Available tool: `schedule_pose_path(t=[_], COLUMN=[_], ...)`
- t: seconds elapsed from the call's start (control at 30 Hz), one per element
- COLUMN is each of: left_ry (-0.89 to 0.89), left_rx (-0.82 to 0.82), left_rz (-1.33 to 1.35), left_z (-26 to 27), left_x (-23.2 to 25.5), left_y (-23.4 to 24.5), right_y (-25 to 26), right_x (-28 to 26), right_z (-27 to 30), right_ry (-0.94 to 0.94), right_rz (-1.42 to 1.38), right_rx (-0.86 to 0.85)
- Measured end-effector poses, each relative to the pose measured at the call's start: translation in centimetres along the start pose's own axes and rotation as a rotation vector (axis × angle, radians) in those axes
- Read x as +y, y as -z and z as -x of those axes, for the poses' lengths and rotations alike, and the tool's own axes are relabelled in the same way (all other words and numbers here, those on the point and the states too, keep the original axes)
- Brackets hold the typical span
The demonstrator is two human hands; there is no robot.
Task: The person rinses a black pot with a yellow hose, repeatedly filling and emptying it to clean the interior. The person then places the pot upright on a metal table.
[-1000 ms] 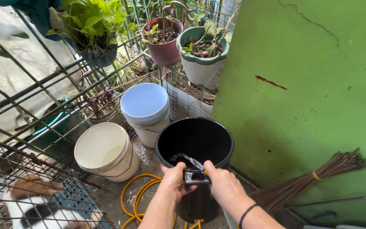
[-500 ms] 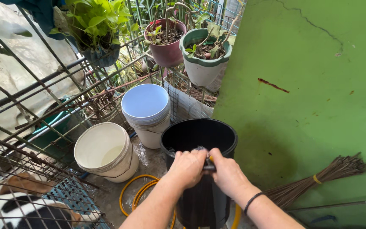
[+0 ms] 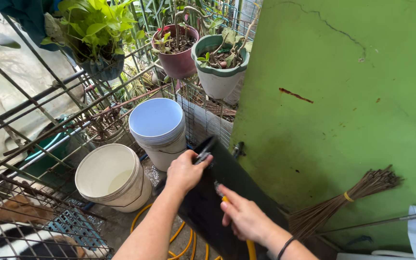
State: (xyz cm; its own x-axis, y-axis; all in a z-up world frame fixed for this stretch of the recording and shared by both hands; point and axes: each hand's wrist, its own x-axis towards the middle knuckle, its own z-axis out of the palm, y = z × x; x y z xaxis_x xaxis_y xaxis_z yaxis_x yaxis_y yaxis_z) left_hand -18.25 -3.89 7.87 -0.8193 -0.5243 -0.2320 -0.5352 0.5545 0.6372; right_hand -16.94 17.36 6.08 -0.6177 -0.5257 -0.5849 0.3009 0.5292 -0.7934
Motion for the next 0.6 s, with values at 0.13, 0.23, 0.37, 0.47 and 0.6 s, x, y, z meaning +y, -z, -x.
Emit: schedule_pose_path(t=[0.13, 0.23, 0.37, 0.47, 0.6], left_ry=[-0.022, 0.041, 0.151, 0.31, 0.345], left_rx=[0.111, 0.166, 0.262, 0.333, 0.402], left_rz=[0.283, 0.539, 0.863, 1.066, 1.357], left_z=[0.3, 0.3, 0.1, 0.2, 0.4], left_x=[-2.4, -4.3, -6.3, -7.3, -9.1], left_y=[-0.2, -0.6, -0.8, -0.8, -0.6], right_y=[-1.2, -1.4, -0.9, -0.3, 0.7], right_x=[-0.4, -0.4, -0.8, -0.9, -0.9], right_z=[1.0, 1.0, 0.6, 0.6, 0.6], right_ry=[0.029, 0.029, 0.001, -0.015, -0.02], right_rz=[0.128, 0.141, 0.089, 0.055, -0.024], right_rx=[0.026, 0.066, 0.124, 0.165, 0.255])
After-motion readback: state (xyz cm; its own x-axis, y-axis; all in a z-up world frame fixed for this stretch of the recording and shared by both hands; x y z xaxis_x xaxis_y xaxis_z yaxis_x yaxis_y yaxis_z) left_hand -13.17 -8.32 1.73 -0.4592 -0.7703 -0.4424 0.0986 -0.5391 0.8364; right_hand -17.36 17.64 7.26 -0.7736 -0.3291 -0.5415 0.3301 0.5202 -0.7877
